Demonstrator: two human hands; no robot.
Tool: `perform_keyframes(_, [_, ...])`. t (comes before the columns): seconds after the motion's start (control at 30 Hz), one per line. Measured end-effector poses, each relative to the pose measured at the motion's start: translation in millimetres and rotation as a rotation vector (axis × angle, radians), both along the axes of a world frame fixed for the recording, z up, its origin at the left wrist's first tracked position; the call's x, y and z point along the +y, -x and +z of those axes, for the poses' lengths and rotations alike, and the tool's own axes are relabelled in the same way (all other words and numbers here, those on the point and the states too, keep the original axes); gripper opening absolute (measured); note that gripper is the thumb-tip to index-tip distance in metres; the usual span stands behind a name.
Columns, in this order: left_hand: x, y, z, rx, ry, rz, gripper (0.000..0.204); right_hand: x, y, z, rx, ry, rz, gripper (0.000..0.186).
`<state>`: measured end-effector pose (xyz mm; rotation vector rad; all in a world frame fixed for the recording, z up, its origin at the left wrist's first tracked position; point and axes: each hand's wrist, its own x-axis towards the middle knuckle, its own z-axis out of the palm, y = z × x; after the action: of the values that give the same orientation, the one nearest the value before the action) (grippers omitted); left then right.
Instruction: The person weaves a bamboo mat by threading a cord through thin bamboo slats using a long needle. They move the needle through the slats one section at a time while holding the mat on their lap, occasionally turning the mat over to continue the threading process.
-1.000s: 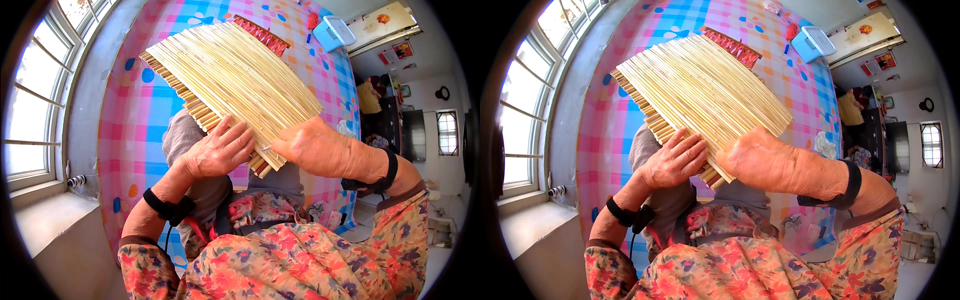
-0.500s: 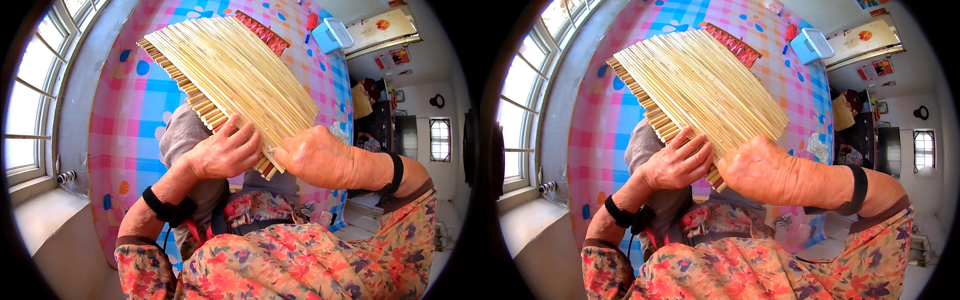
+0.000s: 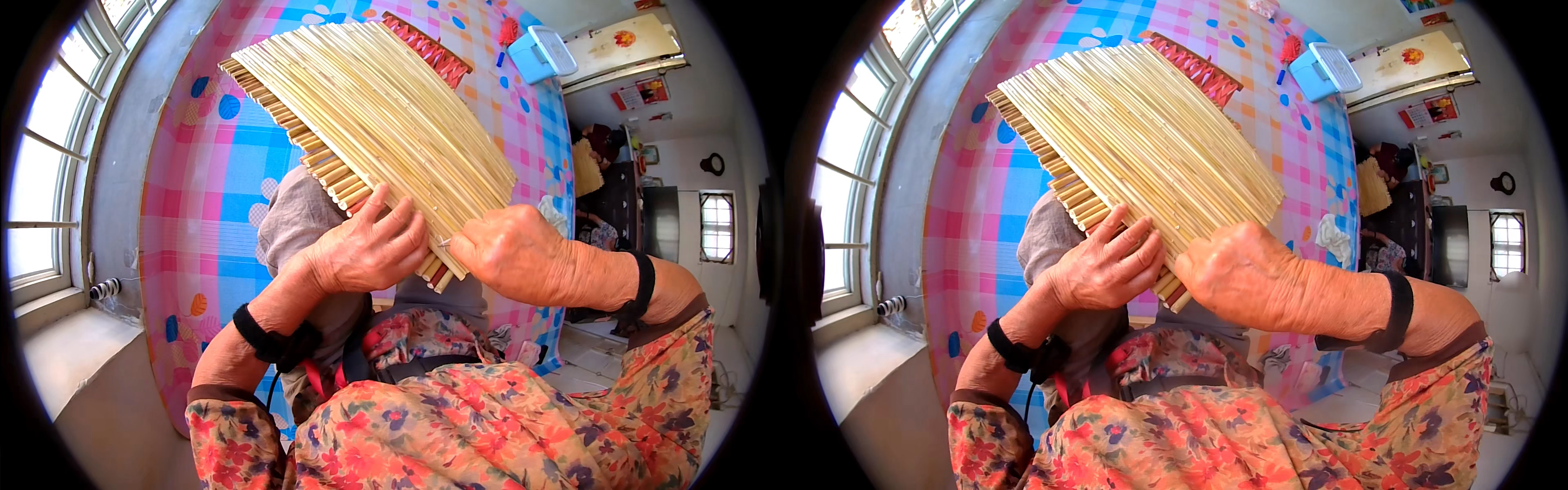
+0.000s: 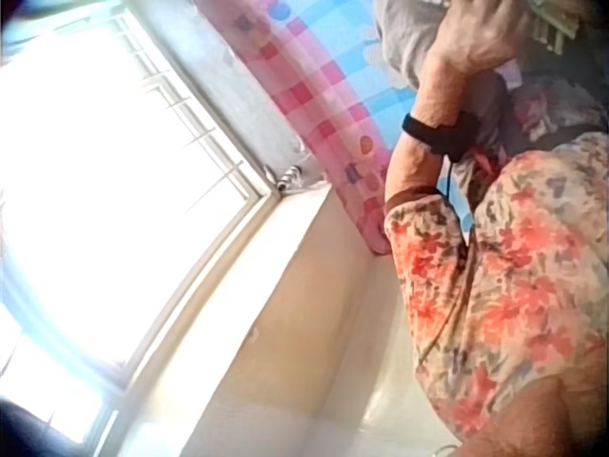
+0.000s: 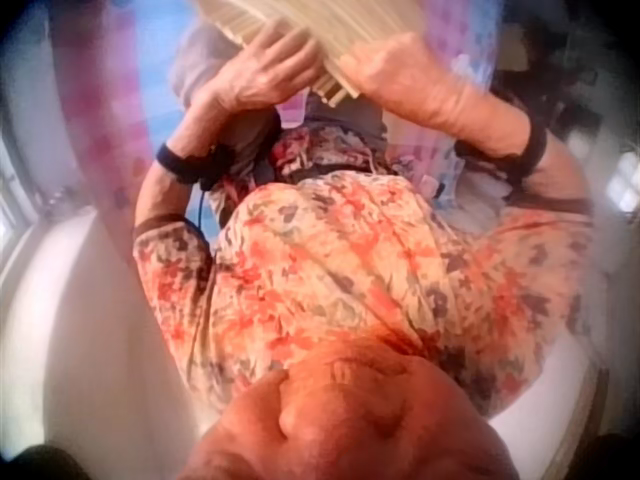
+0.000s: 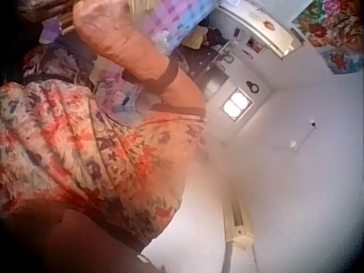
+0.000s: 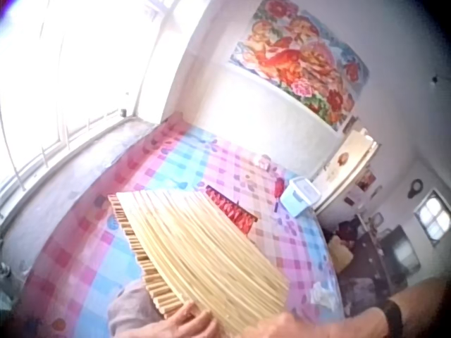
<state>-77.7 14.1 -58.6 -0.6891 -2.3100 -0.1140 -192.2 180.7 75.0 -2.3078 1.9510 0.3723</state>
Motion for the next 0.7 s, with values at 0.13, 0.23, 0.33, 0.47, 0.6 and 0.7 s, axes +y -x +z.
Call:
perform_keyframes(0.13, [0,0,1,-0.003,0.008,0.004,0.027,1,0,-2,0.011,0.006,0.007,0.010])
perform_keyframes(0.23, [0,0,2,-0.026,-0.002,-0.002,0.026,2,0,-3,0.001,0.023,0.014,0.010])
perform_keyframes(0.33, [1,-2,4,-0.065,-0.031,-0.009,0.025,1,1,-6,0.010,0.030,0.019,0.010])
perform_keyframes(0.47, [2,2,1,-0.030,-0.016,-0.001,0.026,0,1,-11,0.013,0.022,0.001,0.010])
perform_keyframes(0.6, [1,3,1,-0.012,0.000,0.014,0.027,0,3,-16,0.007,0.028,0.008,0.010])
perform_keyframes(0.7, [2,4,1,-0.015,-0.009,0.017,0.027,-1,3,-21,0.001,0.026,0.010,0.010])
